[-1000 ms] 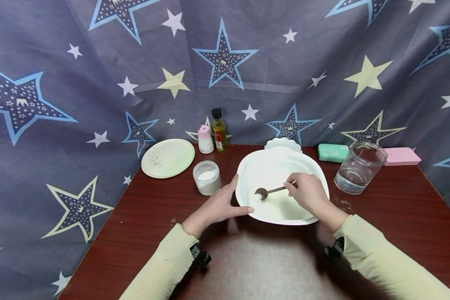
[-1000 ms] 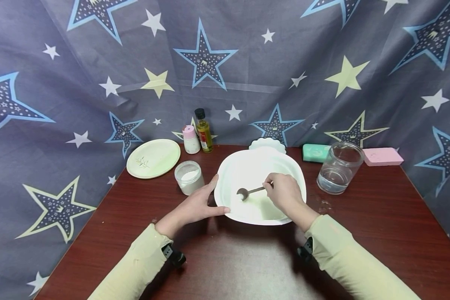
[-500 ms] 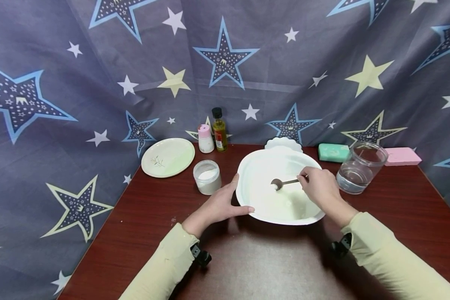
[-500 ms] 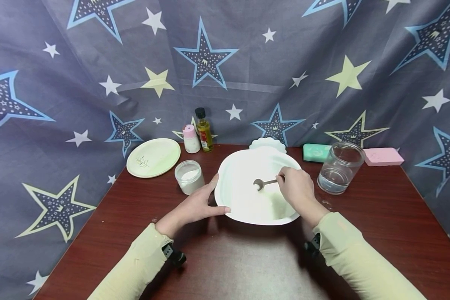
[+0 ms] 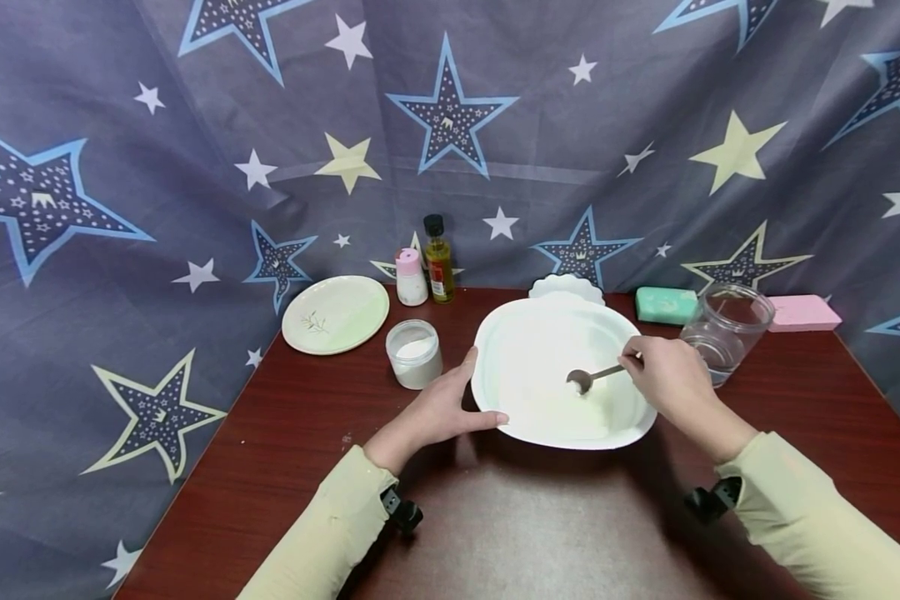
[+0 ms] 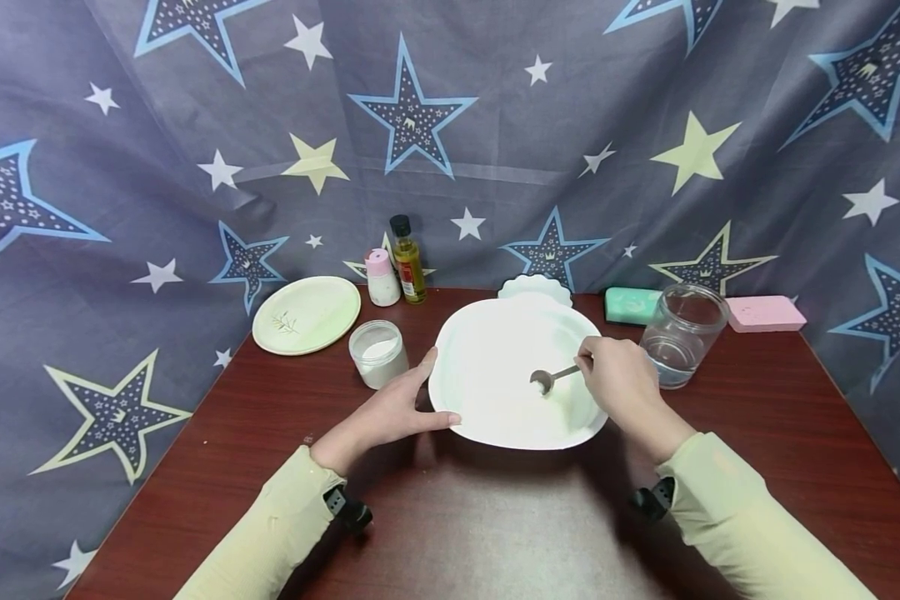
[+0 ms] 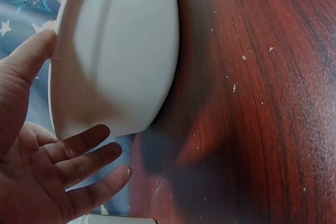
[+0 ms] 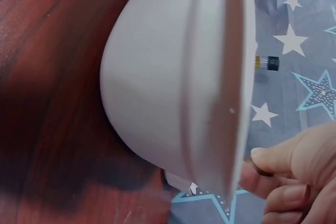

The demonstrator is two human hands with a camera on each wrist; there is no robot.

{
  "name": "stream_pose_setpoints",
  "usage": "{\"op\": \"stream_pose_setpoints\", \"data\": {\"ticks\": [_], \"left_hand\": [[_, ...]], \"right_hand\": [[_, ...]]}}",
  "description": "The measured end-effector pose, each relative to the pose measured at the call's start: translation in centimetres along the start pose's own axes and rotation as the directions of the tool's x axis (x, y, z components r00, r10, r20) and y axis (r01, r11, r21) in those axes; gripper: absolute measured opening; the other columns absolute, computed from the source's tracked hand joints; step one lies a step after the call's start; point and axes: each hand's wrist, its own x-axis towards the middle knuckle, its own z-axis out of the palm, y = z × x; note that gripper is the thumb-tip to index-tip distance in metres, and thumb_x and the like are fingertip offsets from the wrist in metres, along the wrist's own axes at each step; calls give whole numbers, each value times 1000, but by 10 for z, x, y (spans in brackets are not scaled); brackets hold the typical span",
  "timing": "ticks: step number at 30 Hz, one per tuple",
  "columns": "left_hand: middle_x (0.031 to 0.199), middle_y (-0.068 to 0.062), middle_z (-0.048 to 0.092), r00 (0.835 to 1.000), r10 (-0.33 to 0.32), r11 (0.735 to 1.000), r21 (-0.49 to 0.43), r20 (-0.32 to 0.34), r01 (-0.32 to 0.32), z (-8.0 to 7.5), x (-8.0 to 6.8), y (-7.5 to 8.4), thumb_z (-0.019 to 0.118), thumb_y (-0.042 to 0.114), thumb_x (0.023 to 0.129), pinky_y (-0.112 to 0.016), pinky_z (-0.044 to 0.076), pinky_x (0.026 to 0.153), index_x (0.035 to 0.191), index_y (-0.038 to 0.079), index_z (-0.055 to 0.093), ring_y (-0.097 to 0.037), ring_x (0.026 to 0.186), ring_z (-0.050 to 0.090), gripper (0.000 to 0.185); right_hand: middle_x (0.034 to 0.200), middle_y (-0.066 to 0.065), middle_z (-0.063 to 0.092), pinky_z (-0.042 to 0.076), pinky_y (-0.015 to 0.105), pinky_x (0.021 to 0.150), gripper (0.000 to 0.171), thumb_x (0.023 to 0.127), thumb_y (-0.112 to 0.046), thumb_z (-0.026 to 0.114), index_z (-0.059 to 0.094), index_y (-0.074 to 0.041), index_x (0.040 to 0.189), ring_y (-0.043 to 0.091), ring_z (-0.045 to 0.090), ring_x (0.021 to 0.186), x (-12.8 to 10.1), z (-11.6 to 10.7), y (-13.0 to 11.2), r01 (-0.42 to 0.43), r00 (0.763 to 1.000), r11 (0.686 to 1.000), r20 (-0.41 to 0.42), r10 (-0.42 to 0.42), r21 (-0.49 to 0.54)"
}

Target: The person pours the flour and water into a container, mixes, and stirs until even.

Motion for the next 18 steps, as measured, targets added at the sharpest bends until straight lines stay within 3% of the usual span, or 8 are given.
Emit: {"op": "stream_pose_setpoints", "data": {"ticks": [7, 13, 18], "left_hand": [[159, -9, 25, 1000, -1, 1000, 13, -2, 1, 0, 0, -1, 75, 59, 77, -39, 33, 109, 157, 10, 9, -20, 140, 33, 115], [159, -9, 24, 1000, -5, 1000, 12, -2, 5, 0, 0, -2, 75, 59, 77, -39, 33, 109, 157, 10, 8, -20, 140, 32, 115], [159, -9, 23, 1000, -9, 1000, 15, -1, 9, 1, 0, -2, 74, 60, 77, -38, 33, 110, 157, 11, 8, -20, 141, 31, 115]], "right_hand": [[77, 9, 70, 42, 43, 48, 6, 85, -12, 71, 74, -7, 86, 30, 61, 63, -4, -14, 3, -40, 994, 999, 104, 43, -29], [65, -1, 65, 38, 36, 45, 8, 87, -15, 70, 74, -9, 84, 17, 53, 53, -5, -21, 0, -54, 978, 998, 199, 55, -10], [56, -9, 59, 40, 35, 52, 10, 89, -16, 68, 74, -10, 83, 13, 54, 54, -6, -20, -3, -23, 967, 1000, 253, 18, 18]]}}
